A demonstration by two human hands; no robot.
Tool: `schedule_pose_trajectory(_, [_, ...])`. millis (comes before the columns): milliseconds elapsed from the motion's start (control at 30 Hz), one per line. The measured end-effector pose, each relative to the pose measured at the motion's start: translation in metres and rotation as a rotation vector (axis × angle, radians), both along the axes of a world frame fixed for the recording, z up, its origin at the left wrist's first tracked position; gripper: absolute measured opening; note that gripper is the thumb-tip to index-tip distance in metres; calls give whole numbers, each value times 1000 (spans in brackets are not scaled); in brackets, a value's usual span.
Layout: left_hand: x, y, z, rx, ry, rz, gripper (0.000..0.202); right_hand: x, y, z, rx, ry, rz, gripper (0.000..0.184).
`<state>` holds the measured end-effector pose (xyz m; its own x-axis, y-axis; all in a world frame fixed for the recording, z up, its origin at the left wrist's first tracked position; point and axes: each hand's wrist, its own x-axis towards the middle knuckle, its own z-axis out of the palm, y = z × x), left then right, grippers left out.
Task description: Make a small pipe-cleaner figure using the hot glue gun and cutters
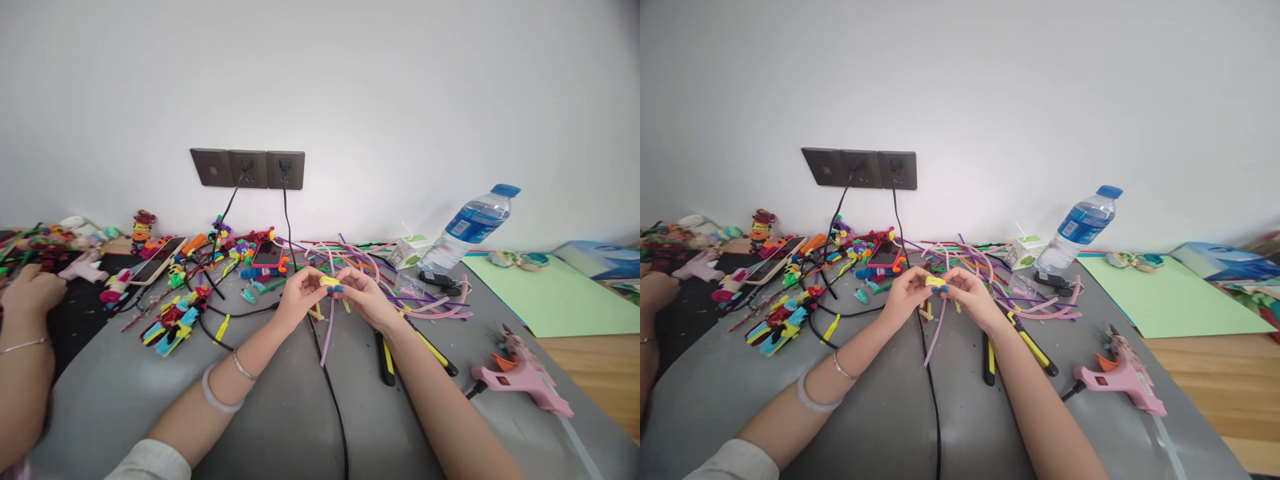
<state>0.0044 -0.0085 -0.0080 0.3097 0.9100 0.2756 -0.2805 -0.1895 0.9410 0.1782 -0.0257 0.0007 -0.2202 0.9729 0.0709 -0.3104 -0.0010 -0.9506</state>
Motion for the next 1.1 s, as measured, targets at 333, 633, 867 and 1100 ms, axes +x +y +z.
schedule_pose_trajectory(333, [-1, 1, 1, 22, 9, -4, 31, -1, -3, 4, -25, 34, 67, 24])
schedule_pose_trajectory(633, [-1, 2, 0, -31, 3, -7, 30, -1, -3, 3, -30, 23, 64, 24])
schedule_pose_trajectory(867, [-2, 4, 2, -37, 24, 10, 29, 7, 3, 6, -20, 15, 28, 34])
schedule_pose_trajectory(1100, [-1, 5, 0, -5, 68, -3, 25, 54, -14, 59, -25, -214, -391, 35])
